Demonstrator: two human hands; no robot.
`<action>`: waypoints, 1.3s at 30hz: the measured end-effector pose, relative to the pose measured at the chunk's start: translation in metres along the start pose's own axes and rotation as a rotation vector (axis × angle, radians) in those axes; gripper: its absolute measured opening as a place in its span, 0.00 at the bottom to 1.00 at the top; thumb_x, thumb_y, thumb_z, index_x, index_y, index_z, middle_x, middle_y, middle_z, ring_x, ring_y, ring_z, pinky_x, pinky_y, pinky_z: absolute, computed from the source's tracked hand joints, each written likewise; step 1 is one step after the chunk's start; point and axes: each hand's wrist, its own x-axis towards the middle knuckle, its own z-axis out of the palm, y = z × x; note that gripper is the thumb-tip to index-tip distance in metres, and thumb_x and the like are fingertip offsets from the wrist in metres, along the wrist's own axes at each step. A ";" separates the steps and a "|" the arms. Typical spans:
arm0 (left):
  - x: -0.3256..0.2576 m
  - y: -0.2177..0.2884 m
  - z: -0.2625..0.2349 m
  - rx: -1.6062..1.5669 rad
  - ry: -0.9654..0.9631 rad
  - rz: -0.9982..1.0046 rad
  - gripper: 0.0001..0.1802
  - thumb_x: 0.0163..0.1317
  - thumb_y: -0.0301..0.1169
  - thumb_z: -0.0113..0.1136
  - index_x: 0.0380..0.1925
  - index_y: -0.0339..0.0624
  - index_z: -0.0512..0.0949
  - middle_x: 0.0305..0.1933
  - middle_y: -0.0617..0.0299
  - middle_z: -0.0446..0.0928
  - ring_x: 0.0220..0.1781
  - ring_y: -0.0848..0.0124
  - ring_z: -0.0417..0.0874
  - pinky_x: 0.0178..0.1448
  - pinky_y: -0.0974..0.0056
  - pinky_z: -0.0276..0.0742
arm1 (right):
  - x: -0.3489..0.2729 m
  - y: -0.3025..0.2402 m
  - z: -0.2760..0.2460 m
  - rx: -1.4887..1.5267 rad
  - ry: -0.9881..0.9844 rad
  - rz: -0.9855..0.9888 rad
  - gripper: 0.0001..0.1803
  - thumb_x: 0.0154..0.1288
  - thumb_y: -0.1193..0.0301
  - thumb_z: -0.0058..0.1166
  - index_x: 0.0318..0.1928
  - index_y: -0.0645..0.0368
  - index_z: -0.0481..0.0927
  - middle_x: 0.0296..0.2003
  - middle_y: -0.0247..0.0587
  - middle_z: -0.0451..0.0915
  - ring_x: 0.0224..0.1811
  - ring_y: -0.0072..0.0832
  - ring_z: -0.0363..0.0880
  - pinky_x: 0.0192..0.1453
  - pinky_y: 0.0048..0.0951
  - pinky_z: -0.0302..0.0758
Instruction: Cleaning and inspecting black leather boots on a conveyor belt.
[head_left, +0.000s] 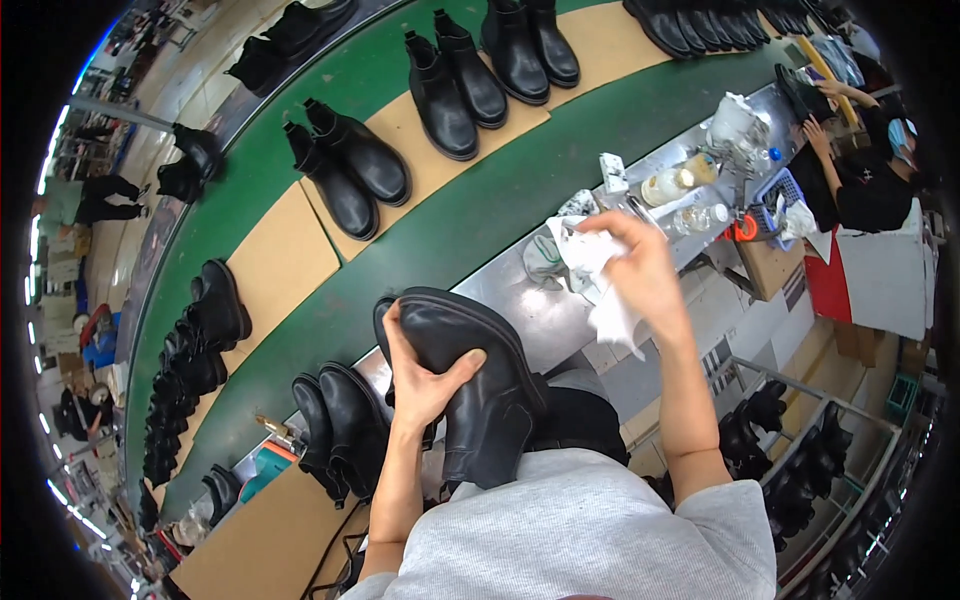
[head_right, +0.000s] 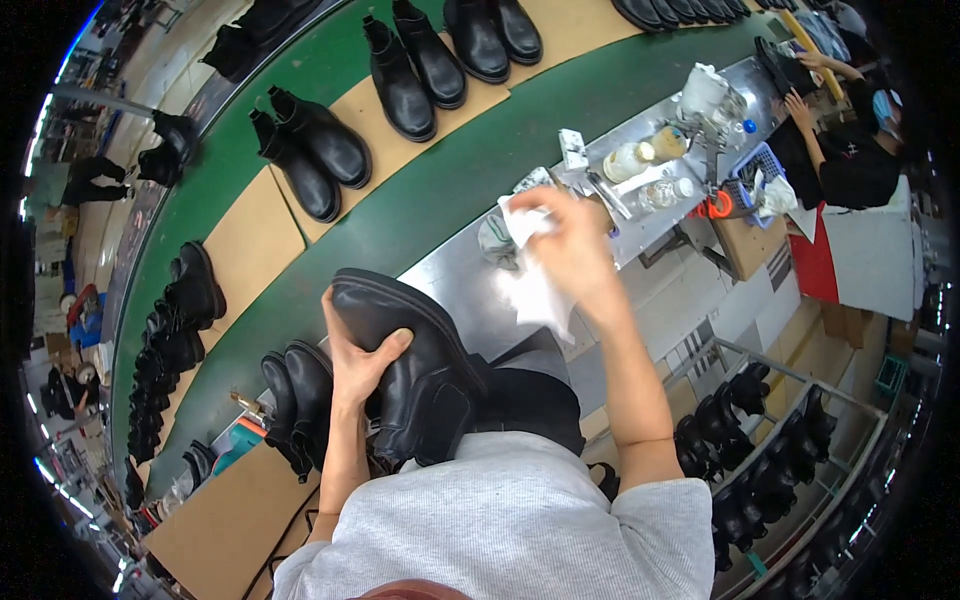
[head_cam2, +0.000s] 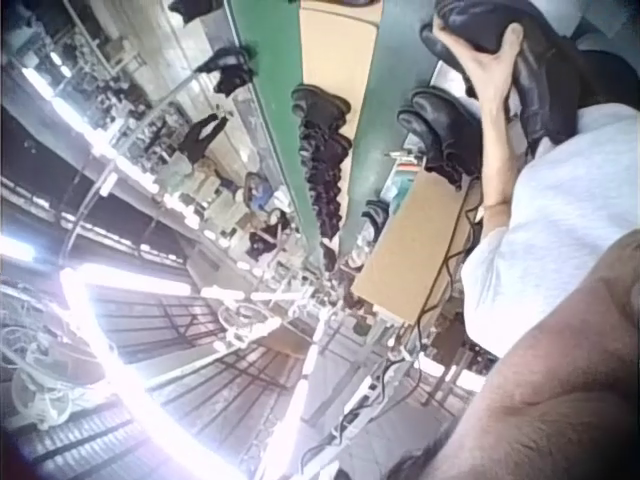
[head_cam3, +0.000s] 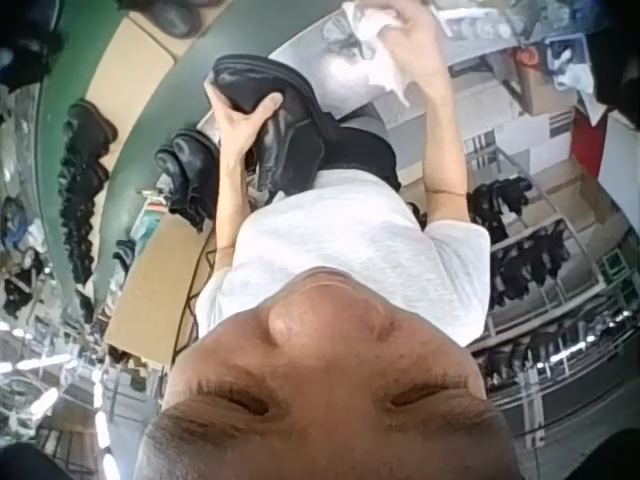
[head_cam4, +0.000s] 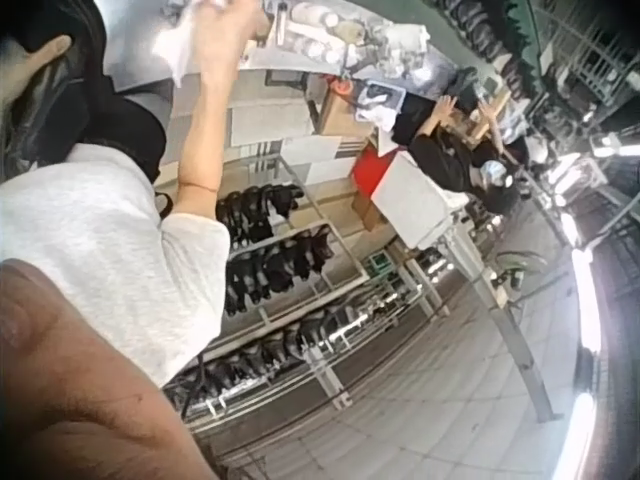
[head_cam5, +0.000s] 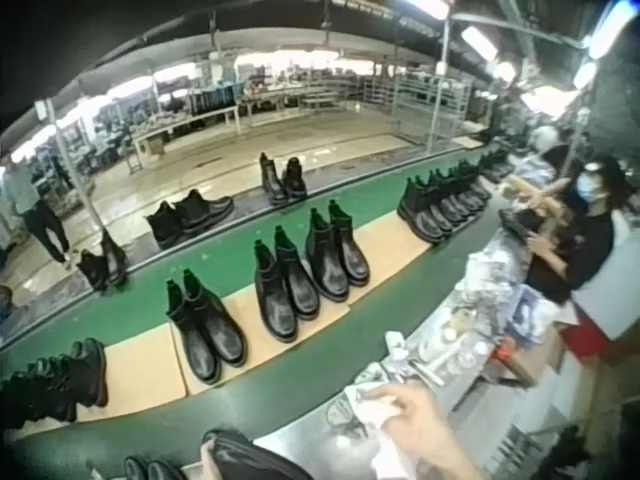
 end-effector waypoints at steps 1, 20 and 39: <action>0.001 -0.001 -0.002 0.002 -0.012 0.016 0.54 0.41 0.26 0.75 0.62 0.33 0.45 0.50 0.54 0.68 0.50 0.68 0.74 0.57 0.65 0.71 | 0.004 0.009 -0.020 -0.194 0.103 0.016 0.21 0.46 0.89 0.40 0.41 0.65 0.79 0.36 0.41 0.82 0.40 0.26 0.80 0.42 0.23 0.75; 0.017 0.003 0.035 0.109 -0.078 -0.075 0.53 0.39 0.31 0.77 0.60 0.34 0.50 0.51 0.54 0.68 0.52 0.68 0.72 0.59 0.65 0.69 | 0.058 0.157 -0.057 -0.751 0.002 0.274 0.11 0.49 0.74 0.53 0.35 0.64 0.80 0.35 0.60 0.80 0.42 0.52 0.79 0.49 0.44 0.74; 0.030 0.001 0.077 0.155 -0.163 -0.062 0.52 0.39 0.30 0.77 0.60 0.34 0.52 0.50 0.54 0.69 0.51 0.67 0.73 0.57 0.64 0.71 | 0.042 0.130 -0.058 -0.903 0.135 -0.014 0.31 0.46 0.82 0.53 0.56 0.57 0.70 0.57 0.47 0.68 0.59 0.46 0.65 0.59 0.39 0.67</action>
